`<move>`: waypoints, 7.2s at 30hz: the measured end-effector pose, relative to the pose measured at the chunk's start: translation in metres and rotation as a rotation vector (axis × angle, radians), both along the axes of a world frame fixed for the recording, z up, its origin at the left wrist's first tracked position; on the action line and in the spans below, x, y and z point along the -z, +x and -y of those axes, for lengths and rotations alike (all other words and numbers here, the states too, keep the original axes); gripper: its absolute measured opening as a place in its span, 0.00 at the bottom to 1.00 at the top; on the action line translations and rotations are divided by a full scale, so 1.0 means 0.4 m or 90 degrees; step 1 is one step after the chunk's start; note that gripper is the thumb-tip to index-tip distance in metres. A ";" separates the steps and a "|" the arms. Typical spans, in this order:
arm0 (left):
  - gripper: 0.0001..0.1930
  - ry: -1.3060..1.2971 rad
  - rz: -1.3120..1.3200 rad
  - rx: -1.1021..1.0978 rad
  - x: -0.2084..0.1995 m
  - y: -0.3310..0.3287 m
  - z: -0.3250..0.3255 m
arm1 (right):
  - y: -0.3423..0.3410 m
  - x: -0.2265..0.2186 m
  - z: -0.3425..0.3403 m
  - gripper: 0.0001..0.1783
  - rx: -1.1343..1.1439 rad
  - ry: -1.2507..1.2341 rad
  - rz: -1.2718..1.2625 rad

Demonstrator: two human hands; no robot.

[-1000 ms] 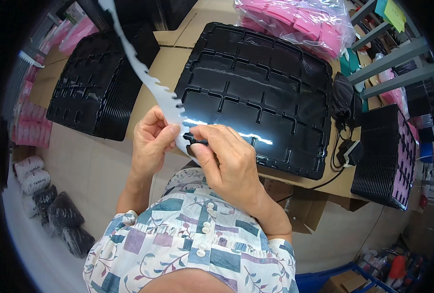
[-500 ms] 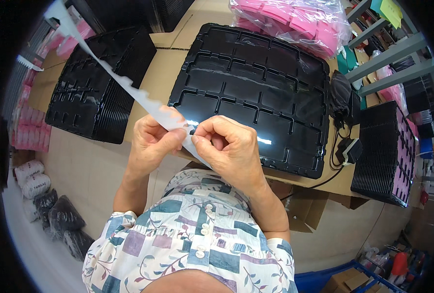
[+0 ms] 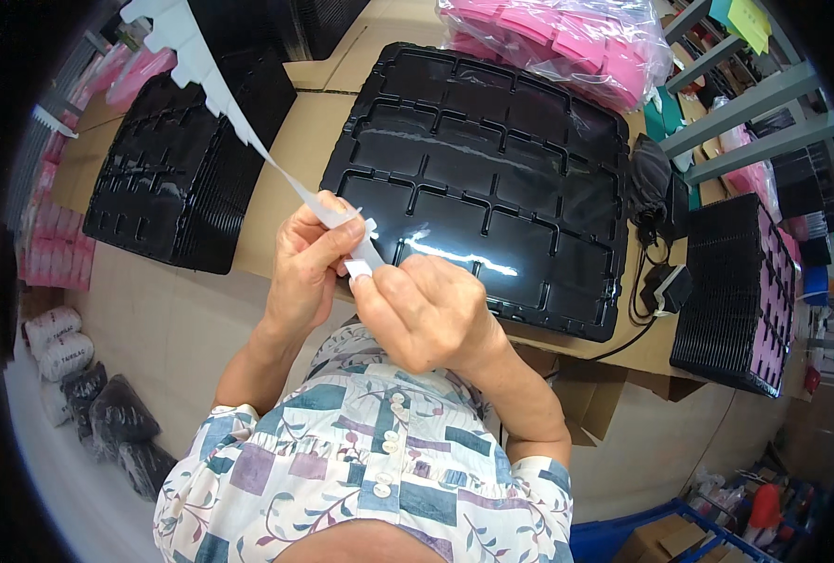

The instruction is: The person assembles black plastic trays by hand, adding pink foam inserts into them.

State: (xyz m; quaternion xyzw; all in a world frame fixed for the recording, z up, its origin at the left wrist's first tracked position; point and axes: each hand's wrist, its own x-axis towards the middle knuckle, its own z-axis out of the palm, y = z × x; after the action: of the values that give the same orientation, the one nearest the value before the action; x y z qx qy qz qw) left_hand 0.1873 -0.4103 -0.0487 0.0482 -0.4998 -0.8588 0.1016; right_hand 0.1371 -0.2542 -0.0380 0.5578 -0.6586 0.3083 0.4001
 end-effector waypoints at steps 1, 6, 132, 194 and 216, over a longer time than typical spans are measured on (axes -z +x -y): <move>0.03 -0.043 -0.001 -0.016 -0.006 0.008 0.001 | -0.007 0.003 0.001 0.08 -0.044 -0.034 0.056; 0.05 -0.300 -0.008 0.098 -0.007 0.092 0.139 | -0.065 -0.051 -0.023 0.05 0.047 -0.003 0.810; 0.05 -0.460 -0.116 0.155 0.045 0.005 -0.012 | -0.089 -0.003 -0.418 0.07 0.503 0.219 0.517; 0.06 0.064 0.128 0.294 -0.008 -0.090 -0.090 | -0.022 0.035 -0.173 0.12 0.129 0.041 0.071; 0.03 -0.334 -0.106 -0.012 0.057 -0.047 -0.062 | -0.577 0.007 -0.361 0.10 0.579 0.237 0.483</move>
State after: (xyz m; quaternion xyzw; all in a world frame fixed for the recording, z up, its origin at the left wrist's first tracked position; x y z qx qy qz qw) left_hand 0.1685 -0.3857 -0.0715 -0.0456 -0.6948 -0.6999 0.1594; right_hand -0.0936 -0.1097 -0.0409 0.1334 -0.9694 0.1636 0.1252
